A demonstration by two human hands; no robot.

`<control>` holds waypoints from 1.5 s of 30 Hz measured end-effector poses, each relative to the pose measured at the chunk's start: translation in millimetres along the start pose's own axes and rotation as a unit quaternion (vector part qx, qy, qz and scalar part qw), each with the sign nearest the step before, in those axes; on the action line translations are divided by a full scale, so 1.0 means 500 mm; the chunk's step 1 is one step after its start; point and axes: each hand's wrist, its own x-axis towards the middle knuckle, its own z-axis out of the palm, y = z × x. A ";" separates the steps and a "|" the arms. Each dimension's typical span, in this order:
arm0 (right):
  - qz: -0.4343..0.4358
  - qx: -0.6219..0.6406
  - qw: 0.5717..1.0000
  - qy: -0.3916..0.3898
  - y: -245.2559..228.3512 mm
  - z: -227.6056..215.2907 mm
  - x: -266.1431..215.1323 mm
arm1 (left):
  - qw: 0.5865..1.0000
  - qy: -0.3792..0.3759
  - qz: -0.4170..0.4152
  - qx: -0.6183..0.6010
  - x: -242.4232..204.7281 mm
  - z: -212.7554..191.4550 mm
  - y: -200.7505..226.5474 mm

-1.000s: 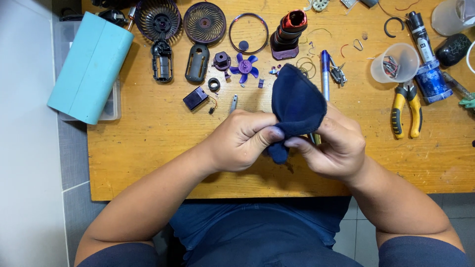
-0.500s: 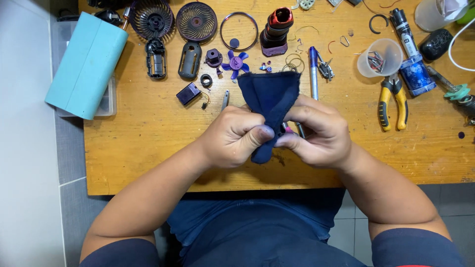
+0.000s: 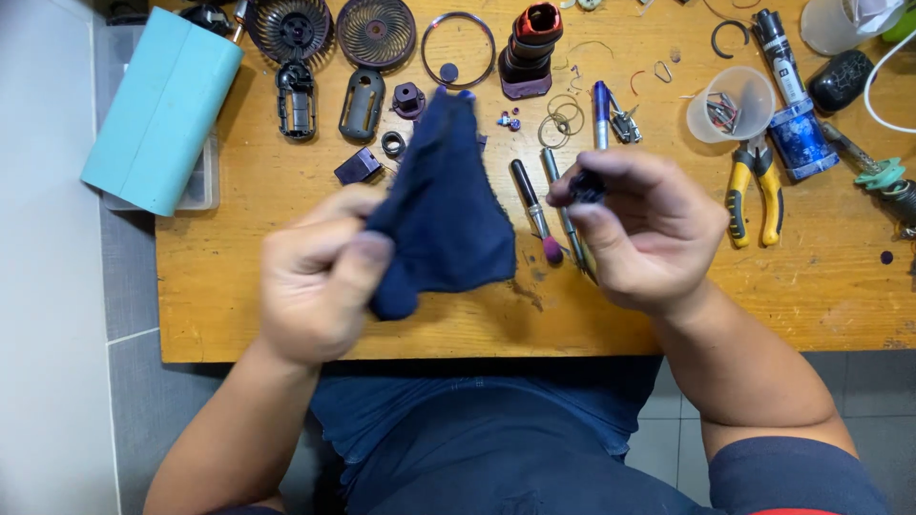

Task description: Cleaning small disassembled appliance components using a brush and a cloth on a workbench.

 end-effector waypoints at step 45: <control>0.227 -0.484 0.779 -0.327 0.052 0.018 0.041 | 0.837 -0.071 -0.316 -0.441 0.114 0.053 -0.195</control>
